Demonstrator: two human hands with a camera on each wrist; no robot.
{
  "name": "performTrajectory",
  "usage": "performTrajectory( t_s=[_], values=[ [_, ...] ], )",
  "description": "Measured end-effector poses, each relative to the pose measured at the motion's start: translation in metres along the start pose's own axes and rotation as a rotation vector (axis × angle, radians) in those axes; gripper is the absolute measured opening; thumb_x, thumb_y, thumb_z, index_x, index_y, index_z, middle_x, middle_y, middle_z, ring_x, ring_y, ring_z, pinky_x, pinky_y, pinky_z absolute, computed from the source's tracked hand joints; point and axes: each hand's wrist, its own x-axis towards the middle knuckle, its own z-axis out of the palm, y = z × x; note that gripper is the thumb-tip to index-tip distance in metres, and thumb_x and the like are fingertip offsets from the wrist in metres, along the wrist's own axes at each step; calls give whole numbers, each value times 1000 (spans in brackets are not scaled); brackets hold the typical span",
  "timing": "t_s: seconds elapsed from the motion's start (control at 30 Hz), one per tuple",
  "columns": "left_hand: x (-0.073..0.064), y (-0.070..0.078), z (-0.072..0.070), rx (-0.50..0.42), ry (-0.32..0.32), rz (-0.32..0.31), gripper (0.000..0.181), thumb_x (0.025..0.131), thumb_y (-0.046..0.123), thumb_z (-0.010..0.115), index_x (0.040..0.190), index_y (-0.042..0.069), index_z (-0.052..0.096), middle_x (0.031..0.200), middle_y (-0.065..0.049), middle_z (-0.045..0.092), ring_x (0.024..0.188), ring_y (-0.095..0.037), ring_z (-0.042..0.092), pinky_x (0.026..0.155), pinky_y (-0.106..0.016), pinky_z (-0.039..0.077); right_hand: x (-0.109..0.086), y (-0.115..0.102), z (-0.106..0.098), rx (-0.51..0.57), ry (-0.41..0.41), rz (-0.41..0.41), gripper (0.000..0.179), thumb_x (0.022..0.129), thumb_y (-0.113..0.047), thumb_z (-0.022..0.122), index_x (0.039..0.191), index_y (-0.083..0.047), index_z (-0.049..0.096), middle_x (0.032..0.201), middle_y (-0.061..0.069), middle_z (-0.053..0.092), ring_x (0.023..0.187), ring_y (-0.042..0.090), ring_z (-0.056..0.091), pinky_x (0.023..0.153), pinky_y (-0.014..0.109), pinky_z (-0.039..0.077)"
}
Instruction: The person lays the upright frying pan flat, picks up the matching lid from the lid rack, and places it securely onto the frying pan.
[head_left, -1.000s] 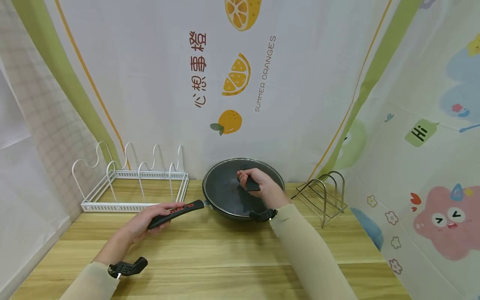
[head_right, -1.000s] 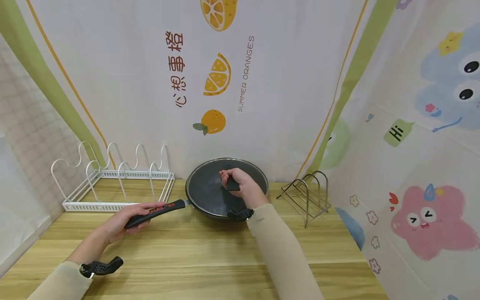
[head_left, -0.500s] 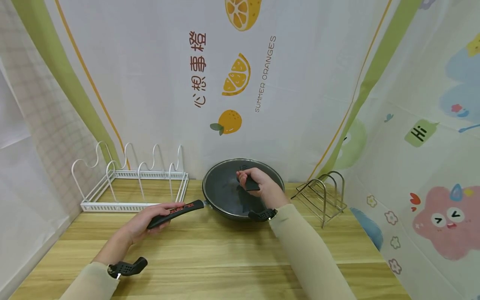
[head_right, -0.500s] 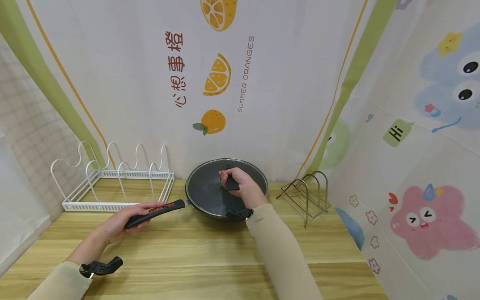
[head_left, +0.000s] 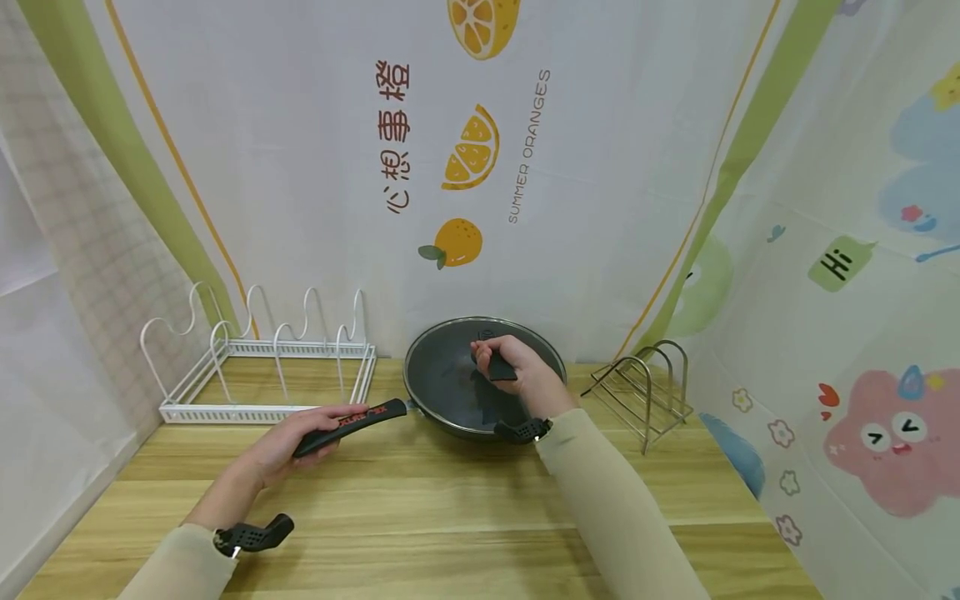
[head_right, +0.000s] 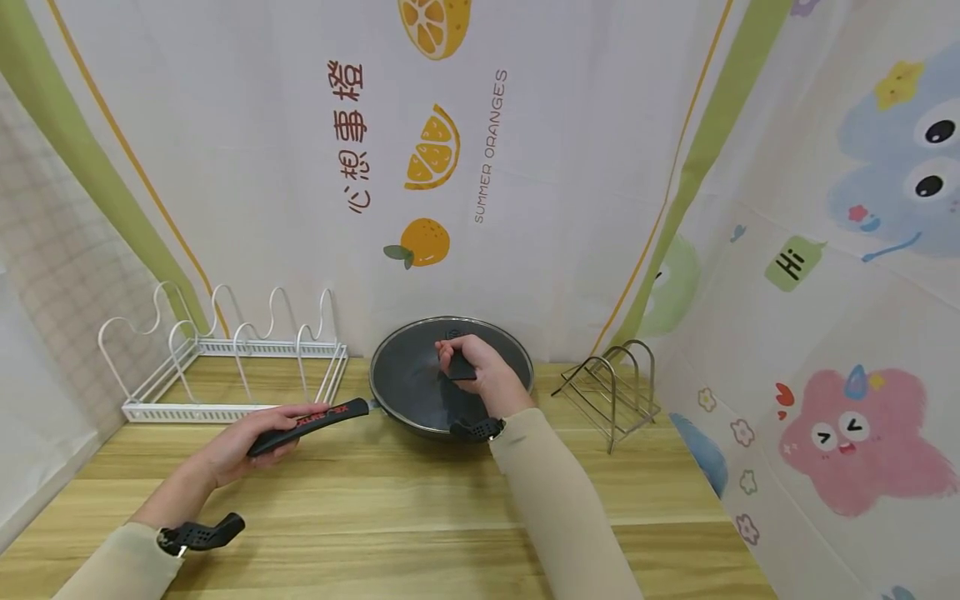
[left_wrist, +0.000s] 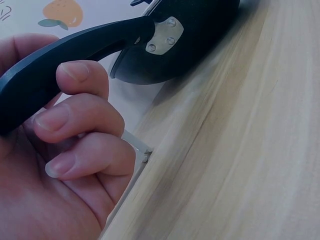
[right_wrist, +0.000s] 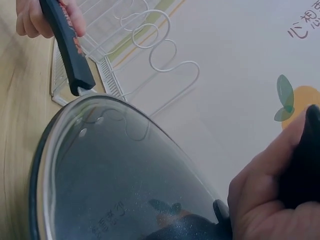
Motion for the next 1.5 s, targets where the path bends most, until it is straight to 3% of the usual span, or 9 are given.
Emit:
performTrajectory(
  t_s=[0.13, 0.37, 0.57, 0.83, 1.13, 1.3, 1.5],
  values=[
    [0, 0, -1, -3, -23, 12, 46, 107, 17, 39, 152, 11, 46, 71, 4, 53, 54, -4, 44, 46, -29, 21, 0, 0, 0, -28, 8, -11, 10, 104, -6, 45, 105, 0, 53, 73, 2, 52, 47, 4, 52, 44, 12, 44],
    [2, 3, 0, 6, 9, -5, 45, 107, 20, 42, 150, 14, 49, 71, 5, 55, 55, -5, 46, 51, -22, 32, -3, 0, 1, 32, 17, -20, 11, 103, -6, 47, 105, 1, 54, 74, 3, 52, 47, 6, 51, 43, 14, 45],
    [1, 5, -1, 23, 15, -14, 46, 107, 20, 41, 152, 13, 47, 71, 4, 55, 54, -5, 44, 50, -22, 31, -2, 0, 4, 18, 22, -28, 11, 103, -6, 45, 102, 2, 54, 70, 2, 51, 47, 5, 51, 41, 15, 45],
    [2, 3, -1, 41, 31, 34, 45, 107, 19, 41, 151, 8, 47, 69, 5, 53, 52, -4, 43, 45, -29, 24, -3, 1, 4, 12, 86, -59, 12, 101, -2, 49, 109, 3, 57, 89, 7, 56, 47, 6, 49, 43, 15, 45],
    [0, 1, -1, 57, 61, 8, 45, 107, 21, 43, 151, 12, 48, 74, 4, 55, 53, -4, 43, 50, -22, 32, 0, 1, 6, 2, 69, -40, 11, 104, -5, 46, 104, 3, 54, 74, 3, 52, 47, 4, 50, 42, 16, 46],
    [0, 1, 0, 38, 49, 2, 46, 107, 21, 42, 152, 11, 47, 72, 4, 54, 53, -4, 41, 49, -25, 26, -2, 3, 3, -28, 100, -54, 13, 101, -6, 52, 106, 2, 61, 87, 6, 58, 48, 5, 50, 46, 16, 47],
    [-1, 1, 0, 12, 16, 0, 46, 107, 19, 40, 151, 12, 48, 71, 5, 53, 55, -4, 44, 49, -20, 32, -5, 5, 1, -119, 139, -68, 15, 95, -8, 60, 108, -1, 65, 98, 8, 64, 54, 9, 56, 54, 19, 53]
  ],
)
